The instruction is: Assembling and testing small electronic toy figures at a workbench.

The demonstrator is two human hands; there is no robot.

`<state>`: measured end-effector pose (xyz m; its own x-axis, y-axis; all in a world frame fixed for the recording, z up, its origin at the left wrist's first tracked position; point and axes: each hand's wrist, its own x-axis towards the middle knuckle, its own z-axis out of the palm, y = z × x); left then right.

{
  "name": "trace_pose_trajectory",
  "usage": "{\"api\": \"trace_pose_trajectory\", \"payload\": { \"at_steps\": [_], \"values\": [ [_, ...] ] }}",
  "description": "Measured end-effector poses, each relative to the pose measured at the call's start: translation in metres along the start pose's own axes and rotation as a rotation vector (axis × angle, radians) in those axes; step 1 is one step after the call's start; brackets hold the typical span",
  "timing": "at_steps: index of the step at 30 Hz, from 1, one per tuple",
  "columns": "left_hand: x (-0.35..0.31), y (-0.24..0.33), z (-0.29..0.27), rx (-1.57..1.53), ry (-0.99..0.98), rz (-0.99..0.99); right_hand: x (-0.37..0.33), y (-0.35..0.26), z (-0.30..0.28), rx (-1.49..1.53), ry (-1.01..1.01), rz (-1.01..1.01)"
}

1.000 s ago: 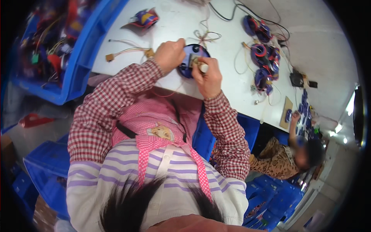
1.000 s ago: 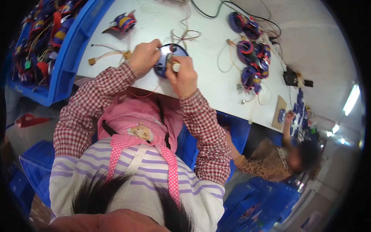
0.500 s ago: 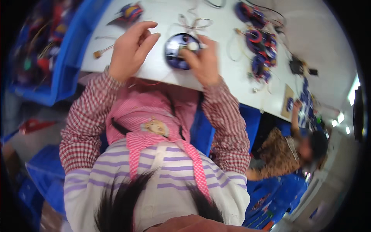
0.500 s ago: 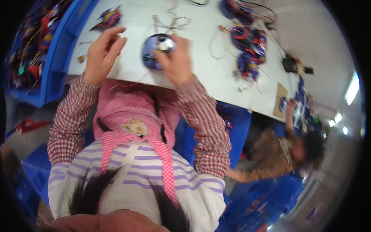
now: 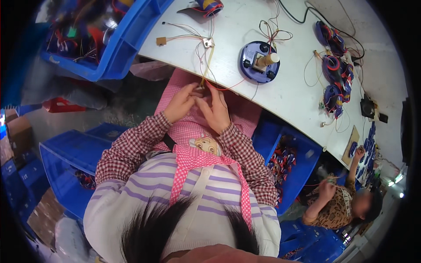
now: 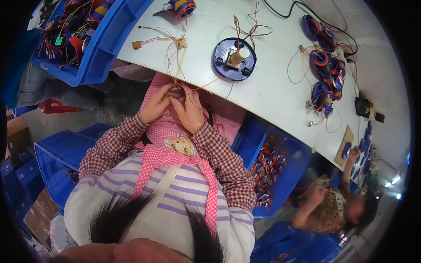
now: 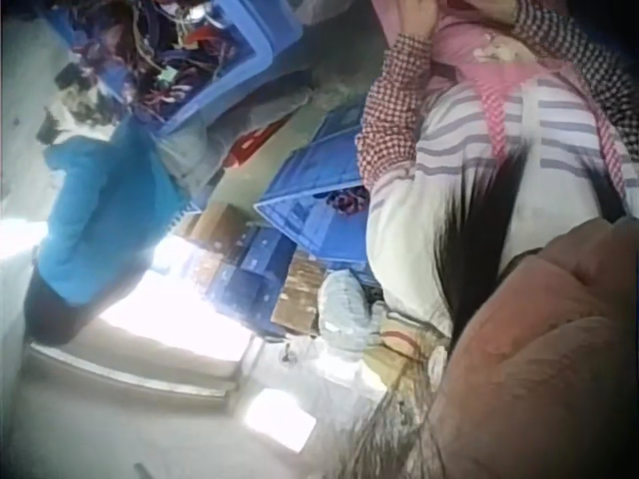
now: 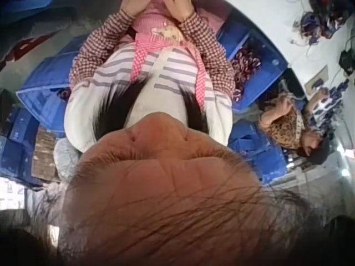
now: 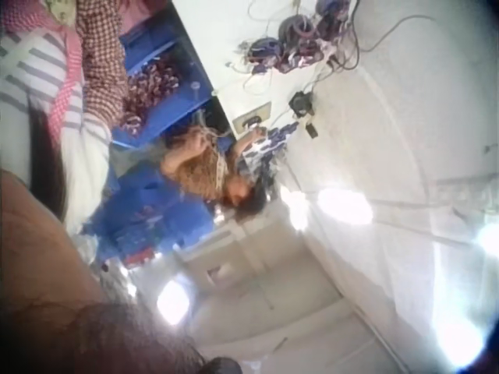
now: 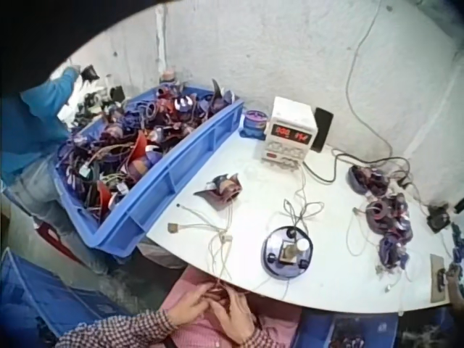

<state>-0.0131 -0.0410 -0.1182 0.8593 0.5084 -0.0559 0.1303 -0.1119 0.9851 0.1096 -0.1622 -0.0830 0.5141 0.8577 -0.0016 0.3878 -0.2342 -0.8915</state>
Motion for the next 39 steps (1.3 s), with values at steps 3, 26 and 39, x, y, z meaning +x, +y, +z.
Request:
{"api": "trace_pose_trajectory", "payload": {
  "at_steps": [3,26,39],
  "values": [
    [-0.007,0.024,0.0,0.059,-0.049,0.123,0.008,-0.008,0.001,-0.013,0.036,-0.048],
    [0.038,0.106,-0.087,-0.148,0.167,-0.24,0.025,-0.058,-0.042,0.635,-0.15,0.221],
    [0.024,0.119,-0.052,-0.18,0.037,-0.242,0.042,-0.061,-0.014,0.26,0.081,-0.058]
  ]
}}
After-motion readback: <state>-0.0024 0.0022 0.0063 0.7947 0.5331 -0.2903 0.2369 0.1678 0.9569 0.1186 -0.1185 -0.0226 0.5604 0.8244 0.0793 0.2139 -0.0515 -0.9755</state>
